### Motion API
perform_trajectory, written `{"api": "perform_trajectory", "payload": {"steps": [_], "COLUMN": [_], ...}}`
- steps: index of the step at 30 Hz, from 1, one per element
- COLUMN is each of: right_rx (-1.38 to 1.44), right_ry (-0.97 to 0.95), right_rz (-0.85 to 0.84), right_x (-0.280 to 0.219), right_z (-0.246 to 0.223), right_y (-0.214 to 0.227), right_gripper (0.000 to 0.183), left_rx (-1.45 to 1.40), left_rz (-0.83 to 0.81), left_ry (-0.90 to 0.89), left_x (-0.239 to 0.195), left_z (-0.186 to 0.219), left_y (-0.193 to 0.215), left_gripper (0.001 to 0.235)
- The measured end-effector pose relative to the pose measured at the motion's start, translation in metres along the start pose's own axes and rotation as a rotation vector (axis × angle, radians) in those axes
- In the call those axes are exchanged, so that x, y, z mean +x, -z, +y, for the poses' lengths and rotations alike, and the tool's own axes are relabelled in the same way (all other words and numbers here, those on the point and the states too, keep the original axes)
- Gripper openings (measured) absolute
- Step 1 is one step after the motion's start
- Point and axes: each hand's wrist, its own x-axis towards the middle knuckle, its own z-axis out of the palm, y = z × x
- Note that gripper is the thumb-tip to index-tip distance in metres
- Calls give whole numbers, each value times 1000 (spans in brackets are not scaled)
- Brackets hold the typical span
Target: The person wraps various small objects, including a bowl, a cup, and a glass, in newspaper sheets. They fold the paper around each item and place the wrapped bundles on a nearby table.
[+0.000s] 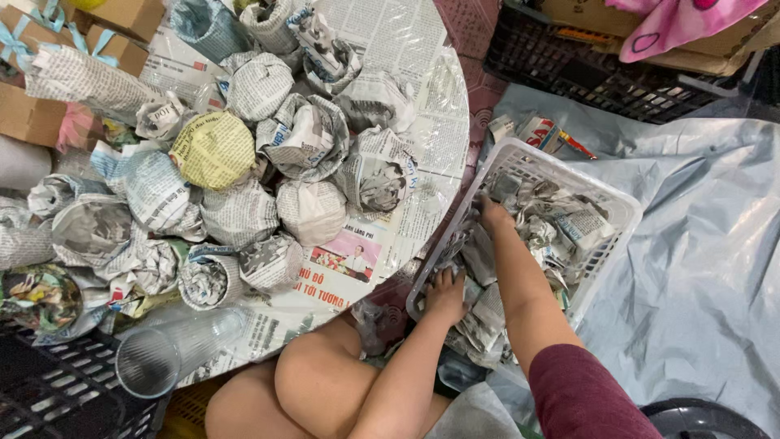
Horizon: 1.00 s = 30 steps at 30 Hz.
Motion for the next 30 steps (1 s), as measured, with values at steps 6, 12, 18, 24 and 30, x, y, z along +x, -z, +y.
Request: {"api": "perform_trajectory", "payload": {"steps": [6, 12, 18, 24, 30], "right_rx": [394, 922, 1418, 1344, 1573], "right_ry": [77, -45, 106, 631, 505], "right_rz": [547, 635, 571, 327, -55], "right_x": [-49, -146, -248, -334, -381], "right_z": [38, 91, 58, -24, -104], "right_y": [5, 60, 105, 121, 132], "right_gripper": [31, 26, 29, 23, 15], "left_rx": [-57, -249, -461, -766, -1331], "left_rz": [-15, -25, 254, 882, 981], "left_ry": [-64, -71, -156, -528, -450], "left_x": [-5, -22, -73, -179, -259], "left_z": [12, 41, 81, 60, -45], "left_y": [21, 46, 107, 126, 106], "left_gripper": [101, 78, 69, 57, 20]}}
